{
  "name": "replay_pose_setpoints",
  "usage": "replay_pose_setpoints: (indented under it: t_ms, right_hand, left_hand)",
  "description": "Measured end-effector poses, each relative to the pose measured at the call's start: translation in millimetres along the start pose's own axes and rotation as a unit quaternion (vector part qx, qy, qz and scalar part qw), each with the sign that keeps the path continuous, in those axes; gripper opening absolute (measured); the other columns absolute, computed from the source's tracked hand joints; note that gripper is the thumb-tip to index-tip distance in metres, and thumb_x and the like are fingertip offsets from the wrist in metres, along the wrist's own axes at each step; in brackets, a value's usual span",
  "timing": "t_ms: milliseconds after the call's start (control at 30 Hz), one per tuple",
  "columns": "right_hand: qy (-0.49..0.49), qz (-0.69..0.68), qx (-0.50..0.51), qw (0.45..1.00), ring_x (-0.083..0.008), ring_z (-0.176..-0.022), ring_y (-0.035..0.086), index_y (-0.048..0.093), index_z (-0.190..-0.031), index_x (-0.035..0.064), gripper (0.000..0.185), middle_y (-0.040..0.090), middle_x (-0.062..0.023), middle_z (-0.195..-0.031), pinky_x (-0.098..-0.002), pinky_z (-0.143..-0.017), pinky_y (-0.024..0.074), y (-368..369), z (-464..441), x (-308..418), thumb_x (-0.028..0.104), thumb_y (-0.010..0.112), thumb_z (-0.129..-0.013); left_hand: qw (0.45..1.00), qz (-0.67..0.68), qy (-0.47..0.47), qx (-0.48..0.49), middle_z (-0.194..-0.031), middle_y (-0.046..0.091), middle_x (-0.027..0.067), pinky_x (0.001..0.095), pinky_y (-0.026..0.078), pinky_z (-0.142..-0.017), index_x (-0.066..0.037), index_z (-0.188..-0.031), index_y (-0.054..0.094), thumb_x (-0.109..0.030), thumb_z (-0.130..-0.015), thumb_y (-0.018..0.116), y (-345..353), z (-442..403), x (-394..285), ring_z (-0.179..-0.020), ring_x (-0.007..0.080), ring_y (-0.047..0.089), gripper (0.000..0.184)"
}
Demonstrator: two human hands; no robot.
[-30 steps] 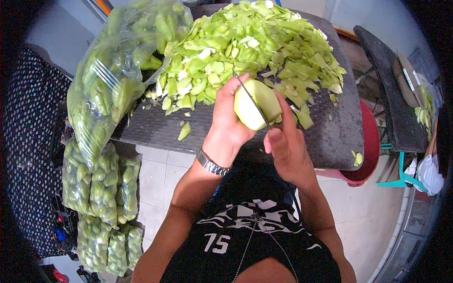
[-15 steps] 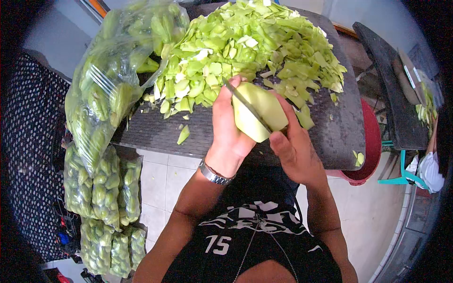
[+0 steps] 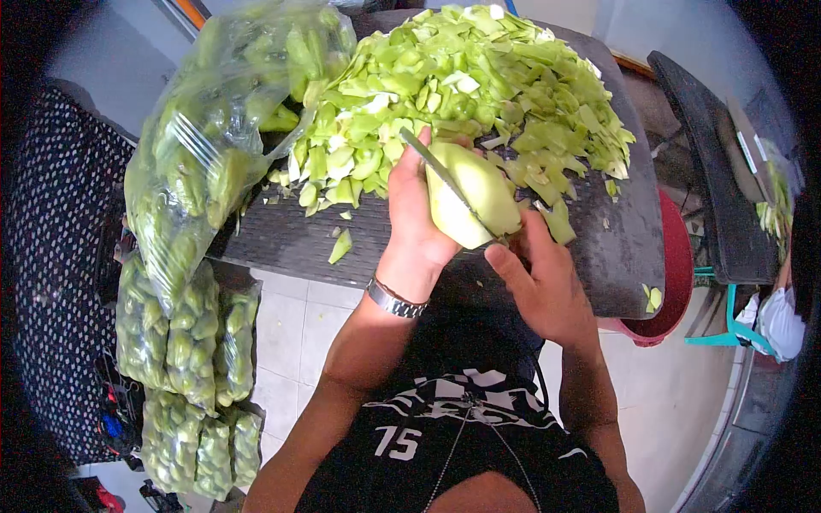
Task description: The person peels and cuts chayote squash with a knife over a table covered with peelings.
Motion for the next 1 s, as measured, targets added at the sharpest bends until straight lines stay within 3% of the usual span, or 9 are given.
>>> replay_pose_setpoints:
  t_ms: [200,400,500,633,800,1000]
  right_hand:
    - [-0.04,0.072,-0.016,0.996,-0.0523,-0.089,0.067,0.051,-0.124,-0.0035,0.056,0.068,-0.0306,-0.087,-0.0557,-0.074,0.0517,-0.9,3.9,-10.6,0.048,0.055,-0.103]
    - [-0.051,0.075,-0.043,0.995,-0.0498,-0.084,0.068,0.055,-0.118,-0.0007,0.051,0.069,-0.028,-0.085,-0.0559,-0.073,0.0516,1.0,10.5,-14.5,0.048,0.056,-0.102]
    - [-0.057,0.093,-0.072,0.991,-0.0489,-0.081,0.068,0.057,-0.113,0.0002,0.05,0.069,-0.0261,-0.083,-0.0554,-0.072,0.0525,-5.4,12.6,-8.1,0.049,0.057,-0.101]
    - [-0.082,0.249,-0.084,0.961,-0.046,-0.077,0.069,0.057,-0.108,-0.0005,0.054,0.068,-0.0244,-0.079,-0.0542,-0.068,0.0535,-9.4,10.8,-4.9,0.053,0.057,-0.1]
    - [-0.106,0.298,-0.057,0.947,-0.0448,-0.072,0.069,0.058,-0.109,-0.0032,0.06,0.066,-0.0245,-0.074,-0.0541,-0.062,0.053,-4.1,1.8,-3.0,0.056,0.054,-0.1]
    - [-0.132,0.245,-0.042,0.959,-0.0495,-0.074,0.067,0.056,-0.12,-0.0071,0.063,0.067,-0.0271,-0.074,-0.0567,-0.065,0.053,-4.0,-5.2,-1.9,0.053,0.051,-0.103]
  left_hand:
    - [0.996,-0.049,-0.054,-0.049,-0.099,0.071,0.0199,0.0537,0.057,-0.089,0.0,-0.113,0.063,-0.046,-0.101,0.054,6.3,3.0,5.9,-0.095,0.0418,0.07,0.048]
    - [0.995,0.014,-0.098,0.016,-0.098,0.073,0.019,0.0537,0.057,-0.09,-0.002,-0.111,0.066,-0.047,-0.101,0.055,11.2,3.5,10.9,-0.095,0.0404,0.07,0.048]
    - [0.995,0.014,-0.087,-0.043,-0.105,0.073,0.0194,0.0532,0.056,-0.092,-0.004,-0.116,0.065,-0.049,-0.102,0.052,4.3,8.5,14.3,-0.098,0.0392,0.07,0.049]
    - [0.996,-0.009,-0.066,-0.067,-0.118,0.07,0.0186,0.0522,0.054,-0.097,-0.007,-0.126,0.062,-0.05,-0.104,0.047,4.1,20.7,19.3,-0.109,0.0367,0.068,0.051]
    - [0.995,-0.072,-0.005,-0.066,-0.117,0.07,0.0166,0.0505,0.055,-0.096,-0.008,-0.127,0.062,-0.051,-0.104,0.049,0.1,18.1,14.3,-0.108,0.0351,0.068,0.05]
    - [0.981,-0.154,0.1,-0.067,-0.114,0.069,0.0136,0.0477,0.056,-0.094,-0.009,-0.132,0.059,-0.051,-0.106,0.045,18.2,24.8,-0.3,-0.106,0.0328,0.068,0.052]
Point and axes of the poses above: each hand's wrist, its own z-axis away from the middle knuckle, its own y-axis out of the palm, x = y × z, the point moved 8 cm from there along -z, towards the middle knuckle
